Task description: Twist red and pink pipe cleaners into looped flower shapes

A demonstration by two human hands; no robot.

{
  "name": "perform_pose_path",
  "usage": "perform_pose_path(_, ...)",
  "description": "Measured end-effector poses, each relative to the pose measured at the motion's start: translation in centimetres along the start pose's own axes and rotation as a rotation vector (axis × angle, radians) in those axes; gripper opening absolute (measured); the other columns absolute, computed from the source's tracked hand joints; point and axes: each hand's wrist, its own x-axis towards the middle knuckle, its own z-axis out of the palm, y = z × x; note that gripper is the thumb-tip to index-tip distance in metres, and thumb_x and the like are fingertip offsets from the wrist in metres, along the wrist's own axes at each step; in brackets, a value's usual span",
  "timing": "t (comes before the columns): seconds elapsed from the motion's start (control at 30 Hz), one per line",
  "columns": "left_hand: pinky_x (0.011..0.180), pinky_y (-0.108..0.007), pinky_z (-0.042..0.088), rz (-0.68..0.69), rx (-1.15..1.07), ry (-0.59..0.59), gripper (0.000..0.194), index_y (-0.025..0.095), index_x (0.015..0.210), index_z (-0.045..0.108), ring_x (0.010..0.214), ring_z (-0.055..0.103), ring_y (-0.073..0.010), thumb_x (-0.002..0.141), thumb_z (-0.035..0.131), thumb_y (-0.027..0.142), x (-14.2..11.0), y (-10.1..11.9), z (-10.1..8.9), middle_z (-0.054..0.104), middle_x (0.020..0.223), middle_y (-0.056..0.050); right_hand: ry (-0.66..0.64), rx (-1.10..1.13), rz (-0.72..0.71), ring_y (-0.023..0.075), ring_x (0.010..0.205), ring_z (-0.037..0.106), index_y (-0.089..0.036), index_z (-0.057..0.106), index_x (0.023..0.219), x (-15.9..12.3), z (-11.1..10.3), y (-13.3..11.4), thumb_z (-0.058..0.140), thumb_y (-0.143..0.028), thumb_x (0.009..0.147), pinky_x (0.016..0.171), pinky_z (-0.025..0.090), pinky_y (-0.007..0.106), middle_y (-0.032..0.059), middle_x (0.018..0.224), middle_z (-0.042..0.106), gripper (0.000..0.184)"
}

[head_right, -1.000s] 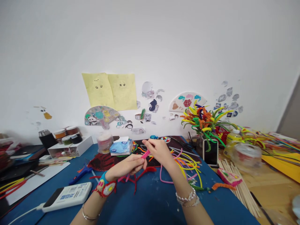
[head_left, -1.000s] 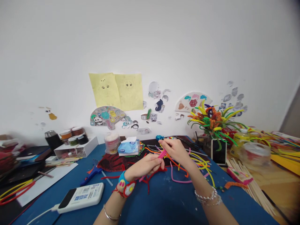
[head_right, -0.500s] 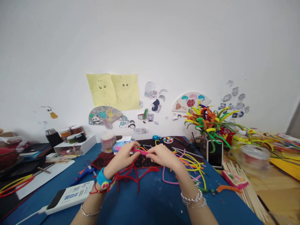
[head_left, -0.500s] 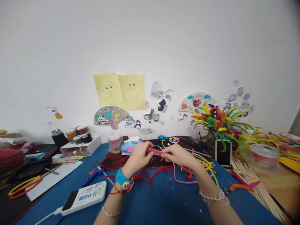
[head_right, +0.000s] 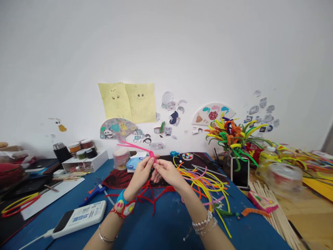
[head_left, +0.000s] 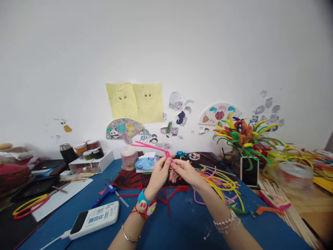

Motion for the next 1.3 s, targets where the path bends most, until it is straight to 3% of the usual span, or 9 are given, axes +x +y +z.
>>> perform_pose_path(0.2, 0.068, -0.023, 0.043, -0.132, -0.272, 0.101, 0.039, 0.012, 0.101, 0.059, 0.075, 0.055, -0.0135, 0.079, 0.046, 0.042, -0.2, 0.1, 0.1, 0.061, 0.085, -0.007, -0.041, -0.049, 0.002, 0.0111, 0.051, 0.059, -0.015, 0.05, 0.082, 0.0, 0.6, 0.5, 0.041, -0.047, 0.082, 0.053, 0.048, 0.025, 0.0028, 0.063, 0.063, 0.033)
perform_pose_path(0.3, 0.06, -0.021, 0.042, -0.133, -0.361, 0.126, 0.039, 0.012, 0.104, 0.055, 0.065, 0.053, -0.0103, 0.079, 0.046, 0.041, -0.1, -0.1, 0.0, 0.06, 0.079, -0.005, -0.022, -0.304, -0.038, 0.0123, 0.057, 0.059, -0.014, 0.054, 0.08, -0.3, 0.4, 0.1, 0.035, -0.044, 0.086, 0.058, 0.049, 0.026, 0.0039, 0.066, 0.063, 0.035)
perform_pose_path(0.37, 0.064, -0.022, 0.043, -0.104, -0.354, 0.111, 0.035, 0.012, 0.101, 0.055, 0.065, 0.054, -0.0104, 0.08, 0.046, 0.039, 0.0, -0.1, -0.4, 0.06, 0.075, -0.004, 0.107, -0.574, -0.171, 0.0147, 0.07, 0.06, -0.016, 0.058, 0.08, -0.6, 0.3, -0.4, 0.036, -0.037, 0.087, 0.067, 0.048, 0.029, 0.0052, 0.076, 0.064, 0.032)
perform_pose_path(0.5, 0.06, -0.023, 0.044, -0.087, -0.164, 0.013, 0.029, 0.011, 0.084, 0.059, 0.058, 0.055, -0.0114, 0.079, 0.048, 0.038, 0.1, 0.0, -1.3, 0.058, 0.062, -0.001, 0.402, -1.002, -0.502, 0.0186, 0.096, 0.052, -0.02, 0.057, 0.102, -1.1, 0.0, -1.5, 0.039, -0.021, 0.086, 0.085, 0.042, 0.034, 0.0066, 0.1, 0.06, 0.024)
perform_pose_path(0.7, 0.05, -0.023, 0.043, -0.11, 0.087, -0.222, 0.031, 0.013, 0.073, 0.059, 0.048, 0.055, -0.0123, 0.078, 0.045, 0.039, -0.4, -0.2, -0.8, 0.06, 0.058, -0.003, 0.38, -1.525, -0.715, 0.0253, 0.119, 0.034, -0.027, 0.05, 0.118, -1.4, -2.1, -1.8, 0.047, -0.013, 0.081, 0.094, 0.035, 0.043, 0.005, 0.133, 0.038, 0.04)
perform_pose_path(0.87, 0.048, -0.022, 0.043, -0.122, 0.129, -0.364, 0.03, 0.013, 0.068, 0.059, 0.047, 0.056, -0.0126, 0.078, 0.044, 0.037, -0.8, -0.3, -0.4, 0.062, 0.061, -0.004, 0.354, -1.628, -0.803, 0.0243, 0.122, 0.031, -0.031, 0.052, 0.115, -1.6, -3.3, -1.6, 0.052, -0.017, 0.08, 0.097, 0.032, 0.043, 0.0041, 0.137, 0.034, 0.038)
perform_pose_path(1.03, 0.049, -0.023, 0.044, -0.128, 0.097, -0.372, 0.032, 0.013, 0.072, 0.061, 0.048, 0.057, -0.0125, 0.078, 0.045, 0.039, -0.7, -0.4, -0.6, 0.063, 0.063, -0.005, 0.339, -1.634, -0.823, 0.0242, 0.121, 0.032, -0.026, 0.06, 0.098, -1.5, -3.8, -1.0, 0.054, -0.024, 0.08, 0.096, 0.033, 0.044, 0.0045, 0.133, 0.04, 0.02)
perform_pose_path(1.2, 0.045, -0.024, 0.045, -0.208, -0.153, -0.319, 0.042, 0.014, 0.107, 0.049, 0.047, 0.058, -0.0139, 0.075, 0.05, 0.041, -0.4, -0.9, -0.4, 0.063, 0.066, -0.004, 0.375, -1.592, -0.858, 0.0209, 0.114, 0.041, -0.024, 0.059, 0.103, -1.4, -4.4, -0.3, 0.051, -0.018, 0.081, 0.094, 0.035, 0.04, 0.0074, 0.117, 0.054, 0.023)
perform_pose_path(1.3, 0.046, -0.025, 0.047, -0.221, -0.266, -0.341, 0.044, 0.015, 0.109, 0.042, 0.048, 0.059, -0.0141, 0.074, 0.054, 0.04, -0.4, -1.1, -0.1, 0.064, 0.066, -0.004, 0.372, -1.586, -0.861, 0.0194, 0.108, 0.045, -0.023, 0.06, 0.1, -1.3, -4.4, -0.1, 0.049, -0.017, 0.082, 0.094, 0.034, 0.038, 0.0064, 0.103, 0.06, 0.022)
